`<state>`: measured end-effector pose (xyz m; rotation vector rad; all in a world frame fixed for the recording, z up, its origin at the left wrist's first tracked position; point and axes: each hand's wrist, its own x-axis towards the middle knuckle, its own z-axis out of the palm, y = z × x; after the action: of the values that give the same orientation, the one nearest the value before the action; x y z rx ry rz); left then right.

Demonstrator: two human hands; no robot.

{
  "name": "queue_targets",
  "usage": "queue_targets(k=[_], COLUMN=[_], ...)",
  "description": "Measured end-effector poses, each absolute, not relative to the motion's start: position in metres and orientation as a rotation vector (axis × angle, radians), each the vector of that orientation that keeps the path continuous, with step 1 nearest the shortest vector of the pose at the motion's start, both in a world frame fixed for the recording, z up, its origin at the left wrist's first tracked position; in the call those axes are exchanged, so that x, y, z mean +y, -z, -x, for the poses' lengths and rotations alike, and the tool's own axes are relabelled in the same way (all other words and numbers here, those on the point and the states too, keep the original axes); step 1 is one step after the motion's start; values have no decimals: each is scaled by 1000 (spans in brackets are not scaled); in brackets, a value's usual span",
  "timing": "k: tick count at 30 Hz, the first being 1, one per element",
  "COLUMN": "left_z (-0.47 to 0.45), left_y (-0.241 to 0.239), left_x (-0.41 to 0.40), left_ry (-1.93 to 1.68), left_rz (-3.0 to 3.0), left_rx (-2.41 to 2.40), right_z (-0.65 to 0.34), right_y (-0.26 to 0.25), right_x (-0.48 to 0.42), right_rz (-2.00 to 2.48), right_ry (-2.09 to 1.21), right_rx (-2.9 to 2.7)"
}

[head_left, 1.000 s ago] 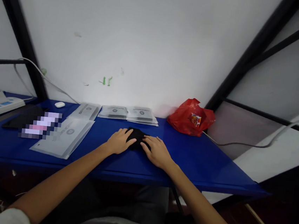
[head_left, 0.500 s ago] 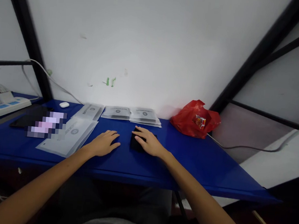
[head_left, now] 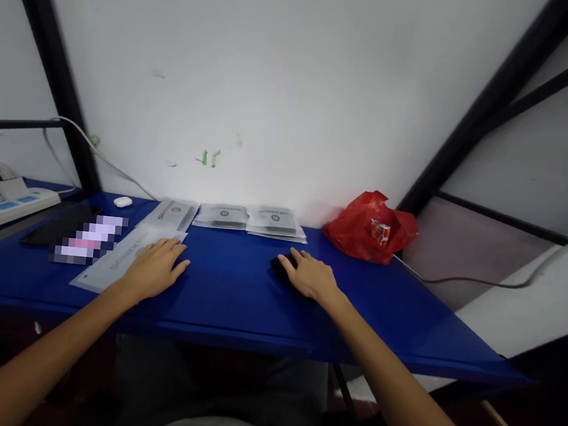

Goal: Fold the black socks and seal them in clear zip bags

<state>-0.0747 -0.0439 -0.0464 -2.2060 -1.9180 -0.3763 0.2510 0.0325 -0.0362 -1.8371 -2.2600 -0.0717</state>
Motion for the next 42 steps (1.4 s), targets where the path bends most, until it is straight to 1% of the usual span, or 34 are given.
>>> queue_targets(k=[2,4,6,8,12,17,25,31,36,39,42], left_z=[79,85,91,95,99,94,89,69,16,-9,-20], left_y=[47,48,50,53,55,53,41,36,38,35,31], left_x=[-44,-44,-45,-47,-52,-55,-53,-59,-58,-49,-39], left_ry=[374,361,346,331,273,157,80,34,86,174,338], left_rz=[2196,2190,2179,2163,2126,2013,2014,2084,2281,2267,2207], left_rx=[-1933,-1946,-1964,-1993,-2055,-2152,-2262,-2156,-1830,-1619,-1478], right_z=[-259,-267,-271,-273,-267,-257,-253,-256,-260,-258,-246], right_y=[31,31,38,47,58,57,55,54,56,53,43], right_x=[32,33,33,34,33,32,27,24,27,22,3], right_rz=[1716,1484,1304,1264,1471,1763,1900,1920,1935,1714,1259], right_ry=[131,138,44,-40,1,116,141,160,194,270,323], right_rx=[-2337,-2459,-2540,-2540,-2416,-2280,-2208,-2159,-2089,-2058,-2116])
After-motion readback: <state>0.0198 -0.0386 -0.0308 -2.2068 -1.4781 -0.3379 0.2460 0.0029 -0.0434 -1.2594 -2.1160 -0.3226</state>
